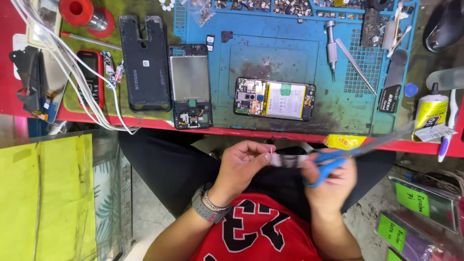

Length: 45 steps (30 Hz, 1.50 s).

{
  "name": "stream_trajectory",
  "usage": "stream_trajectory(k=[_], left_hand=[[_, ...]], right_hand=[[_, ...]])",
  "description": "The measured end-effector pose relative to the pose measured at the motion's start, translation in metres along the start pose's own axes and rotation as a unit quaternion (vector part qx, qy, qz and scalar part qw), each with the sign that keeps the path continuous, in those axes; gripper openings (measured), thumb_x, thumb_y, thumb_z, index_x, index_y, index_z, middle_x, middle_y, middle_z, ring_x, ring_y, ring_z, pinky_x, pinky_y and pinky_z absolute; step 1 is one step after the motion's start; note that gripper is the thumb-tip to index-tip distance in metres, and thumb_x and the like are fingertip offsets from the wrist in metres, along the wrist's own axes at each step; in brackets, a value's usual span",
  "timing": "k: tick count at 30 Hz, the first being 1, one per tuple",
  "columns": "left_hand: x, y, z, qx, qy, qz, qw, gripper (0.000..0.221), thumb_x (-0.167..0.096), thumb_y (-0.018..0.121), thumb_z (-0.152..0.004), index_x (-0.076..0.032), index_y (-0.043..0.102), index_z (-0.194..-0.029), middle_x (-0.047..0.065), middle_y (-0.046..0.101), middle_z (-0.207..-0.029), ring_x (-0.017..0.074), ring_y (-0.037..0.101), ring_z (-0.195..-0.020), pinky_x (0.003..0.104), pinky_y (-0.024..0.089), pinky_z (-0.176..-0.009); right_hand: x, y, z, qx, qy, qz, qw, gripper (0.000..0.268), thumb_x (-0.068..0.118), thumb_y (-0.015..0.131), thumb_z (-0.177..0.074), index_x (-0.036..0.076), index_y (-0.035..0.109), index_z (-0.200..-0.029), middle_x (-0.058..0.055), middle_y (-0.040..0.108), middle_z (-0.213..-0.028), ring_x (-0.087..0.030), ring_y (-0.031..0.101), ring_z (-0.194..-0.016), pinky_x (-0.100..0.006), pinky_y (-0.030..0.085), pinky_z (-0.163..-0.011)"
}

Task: The person handles a disassembled smartphone, manipulating internal components and a battery. They then use scissors to cut a small piece of white material and apply adhesive from a tube to the phone's internal parts.

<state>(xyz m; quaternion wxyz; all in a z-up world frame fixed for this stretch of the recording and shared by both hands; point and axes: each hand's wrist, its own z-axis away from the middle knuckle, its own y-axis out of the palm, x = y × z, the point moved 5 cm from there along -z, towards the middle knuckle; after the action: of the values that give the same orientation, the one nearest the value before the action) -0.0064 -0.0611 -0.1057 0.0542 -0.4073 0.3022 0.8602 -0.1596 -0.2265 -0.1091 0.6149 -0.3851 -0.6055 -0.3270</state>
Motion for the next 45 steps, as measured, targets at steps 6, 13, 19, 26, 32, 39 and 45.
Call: stream_trajectory(k=[6,13,19,26,32,39,45], left_hand=[[-0.012,0.005,-0.003,0.032,0.008,-0.055,0.998,0.012,0.001,0.074,-0.088,0.001,0.07,-0.099,0.02,0.077,-0.105,0.0257,0.079,-0.093,0.03,0.067,-0.081],[-0.021,0.007,-0.001,0.043,0.022,-0.075,0.996,0.009,0.0,0.073,-0.09,0.001,0.07,-0.099,0.017,0.077,-0.098,0.024,0.079,-0.087,0.03,0.068,-0.075],[-0.014,0.002,-0.001,0.027,0.011,-0.076,0.997,0.011,0.002,0.076,-0.087,0.001,0.069,-0.096,0.014,0.075,-0.089,0.0231,0.08,-0.082,0.029,0.068,-0.073],[-0.025,-0.003,0.0,0.039,0.021,-0.122,0.991,0.013,0.006,0.07,-0.089,-0.001,0.071,-0.1,0.01,0.072,-0.088,0.0164,0.072,-0.078,0.026,0.062,-0.068],[-0.034,0.004,0.004,0.076,0.016,-0.113,0.991,0.012,0.001,0.066,-0.093,0.001,0.071,-0.104,0.012,0.071,-0.087,0.0173,0.072,-0.08,0.031,0.067,-0.074],[-0.037,0.001,0.003,0.1,0.023,-0.106,0.989,0.009,-0.004,0.071,-0.093,-0.002,0.072,-0.102,0.009,0.071,-0.089,0.0165,0.068,-0.075,0.028,0.062,-0.074],[-0.032,0.002,0.003,0.074,0.045,-0.102,0.991,0.009,-0.002,0.073,-0.091,-0.003,0.073,-0.1,0.006,0.071,-0.084,0.0106,0.066,-0.073,0.023,0.059,-0.067]], right_hand=[[0.041,-0.104,-0.068,-0.197,-0.246,0.198,0.928,0.036,-0.016,0.093,-0.1,-0.007,0.061,-0.115,-0.028,0.074,-0.11,-0.028,0.069,-0.096,-0.042,0.058,-0.077],[-0.064,-0.255,-0.109,-0.317,-0.166,0.468,0.808,0.042,0.016,0.094,-0.111,0.005,0.063,-0.084,-0.005,0.063,-0.077,-0.015,0.054,-0.071,-0.037,0.047,-0.06],[-0.024,-0.227,-0.114,-0.294,-0.177,0.358,0.868,0.036,-0.005,0.096,-0.107,0.001,0.068,-0.085,-0.007,0.07,-0.082,-0.012,0.06,-0.075,-0.034,0.044,-0.06],[0.013,-0.175,-0.107,-0.205,-0.208,0.299,0.909,0.038,-0.026,0.084,-0.101,-0.004,0.055,-0.113,-0.018,0.062,-0.09,-0.019,0.059,-0.077,-0.032,0.042,-0.063],[0.012,-0.163,-0.11,-0.195,-0.231,0.256,0.918,0.045,-0.027,0.084,-0.096,-0.004,0.052,-0.118,-0.03,0.073,-0.099,-0.026,0.067,-0.079,-0.035,0.053,-0.067],[0.005,-0.155,-0.107,-0.211,-0.231,0.262,0.913,0.046,-0.026,0.09,-0.097,-0.005,0.053,-0.116,-0.029,0.073,-0.088,-0.025,0.072,-0.079,-0.042,0.066,-0.076],[-0.034,-0.169,-0.114,-0.22,-0.173,0.249,0.927,0.047,-0.024,0.092,-0.086,-0.003,0.061,-0.114,-0.02,0.072,-0.087,-0.015,0.064,-0.073,-0.033,0.058,-0.067]])
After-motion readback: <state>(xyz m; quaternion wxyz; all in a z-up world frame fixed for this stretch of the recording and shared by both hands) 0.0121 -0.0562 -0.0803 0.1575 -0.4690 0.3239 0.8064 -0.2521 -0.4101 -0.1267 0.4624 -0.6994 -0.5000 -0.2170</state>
